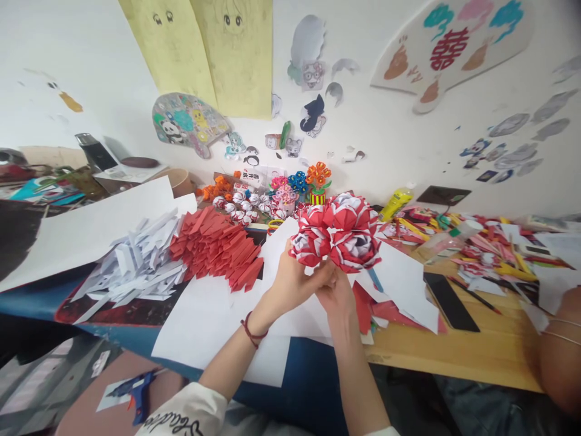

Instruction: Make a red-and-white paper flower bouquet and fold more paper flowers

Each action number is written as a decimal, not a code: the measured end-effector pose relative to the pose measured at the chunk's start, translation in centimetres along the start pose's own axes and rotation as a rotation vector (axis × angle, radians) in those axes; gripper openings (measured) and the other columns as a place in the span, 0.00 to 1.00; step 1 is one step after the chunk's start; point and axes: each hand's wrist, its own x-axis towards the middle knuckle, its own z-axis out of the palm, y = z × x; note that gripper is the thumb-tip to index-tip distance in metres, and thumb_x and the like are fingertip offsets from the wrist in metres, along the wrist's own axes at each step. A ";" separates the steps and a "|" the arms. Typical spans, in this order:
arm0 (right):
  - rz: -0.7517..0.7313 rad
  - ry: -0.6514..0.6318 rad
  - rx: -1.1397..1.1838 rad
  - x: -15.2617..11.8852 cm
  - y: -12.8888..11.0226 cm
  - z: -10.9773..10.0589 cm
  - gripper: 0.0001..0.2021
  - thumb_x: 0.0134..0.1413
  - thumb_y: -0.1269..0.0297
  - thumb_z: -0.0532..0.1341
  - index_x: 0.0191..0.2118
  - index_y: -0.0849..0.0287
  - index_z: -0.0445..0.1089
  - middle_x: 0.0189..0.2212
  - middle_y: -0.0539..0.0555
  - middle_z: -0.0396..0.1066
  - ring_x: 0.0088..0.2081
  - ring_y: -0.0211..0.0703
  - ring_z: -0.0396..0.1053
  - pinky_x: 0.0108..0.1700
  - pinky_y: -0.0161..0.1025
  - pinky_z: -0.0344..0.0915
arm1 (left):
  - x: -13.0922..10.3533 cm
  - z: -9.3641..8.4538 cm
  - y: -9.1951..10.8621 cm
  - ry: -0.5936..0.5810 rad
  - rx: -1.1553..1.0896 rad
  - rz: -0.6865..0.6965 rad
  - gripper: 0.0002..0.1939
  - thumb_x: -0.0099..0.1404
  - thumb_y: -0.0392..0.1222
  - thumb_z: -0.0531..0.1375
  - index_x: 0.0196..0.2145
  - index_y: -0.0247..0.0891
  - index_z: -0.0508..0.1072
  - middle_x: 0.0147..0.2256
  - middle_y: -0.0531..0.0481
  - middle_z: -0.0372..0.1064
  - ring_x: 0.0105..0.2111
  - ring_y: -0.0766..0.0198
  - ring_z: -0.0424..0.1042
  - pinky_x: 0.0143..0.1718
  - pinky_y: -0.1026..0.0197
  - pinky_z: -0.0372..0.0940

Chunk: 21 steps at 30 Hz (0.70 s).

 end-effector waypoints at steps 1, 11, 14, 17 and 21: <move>-0.002 -0.012 0.004 0.0 0.0 -0.1 0.32 0.30 0.51 0.74 0.15 0.56 0.46 0.12 0.39 0.40 0.17 0.28 0.38 0.16 0.30 0.44 | -0.1 0.1 0.0 0.016 0.005 -0.001 0.05 0.61 0.40 0.60 0.36 0.38 0.71 0.35 0.47 0.73 0.38 0.59 0.72 0.45 0.56 0.65; -0.068 -0.006 0.005 -0.4 -0.6 -0.2 0.29 0.33 0.54 0.73 0.13 0.57 0.49 0.12 0.41 0.44 0.17 0.29 0.42 0.17 0.31 0.45 | -0.3 0.3 1.4 0.100 -0.014 0.062 0.03 0.63 0.35 0.59 0.31 0.38 0.72 0.29 0.49 0.73 0.30 0.65 0.71 0.34 0.64 0.65; -0.101 -0.011 0.003 -0.4 -1.0 -0.2 0.21 0.32 0.59 0.73 0.15 0.56 0.58 0.14 0.43 0.53 0.19 0.31 0.52 0.20 0.31 0.52 | -0.2 0.1 2.0 0.071 -0.130 -0.037 0.03 0.60 0.33 0.61 0.31 0.38 0.71 0.29 0.51 0.73 0.31 0.65 0.71 0.35 0.64 0.65; -0.144 -0.020 -0.025 -0.4 -1.0 -0.5 0.15 0.29 0.60 0.74 0.19 0.55 0.65 0.18 0.45 0.62 0.22 0.34 0.58 0.22 0.33 0.57 | -0.5 0.2 2.3 0.087 -0.184 -0.100 0.05 0.58 0.31 0.60 0.32 0.38 0.71 0.31 0.51 0.73 0.33 0.63 0.72 0.36 0.63 0.66; -0.173 -0.073 -0.109 -0.5 -0.8 -1.5 0.14 0.32 0.57 0.72 0.18 0.54 0.66 0.17 0.47 0.64 0.21 0.37 0.59 0.22 0.36 0.58 | -1.3 0.6 2.6 0.122 -0.129 -0.108 0.07 0.57 0.30 0.58 0.34 0.38 0.70 0.32 0.50 0.74 0.34 0.61 0.73 0.36 0.61 0.67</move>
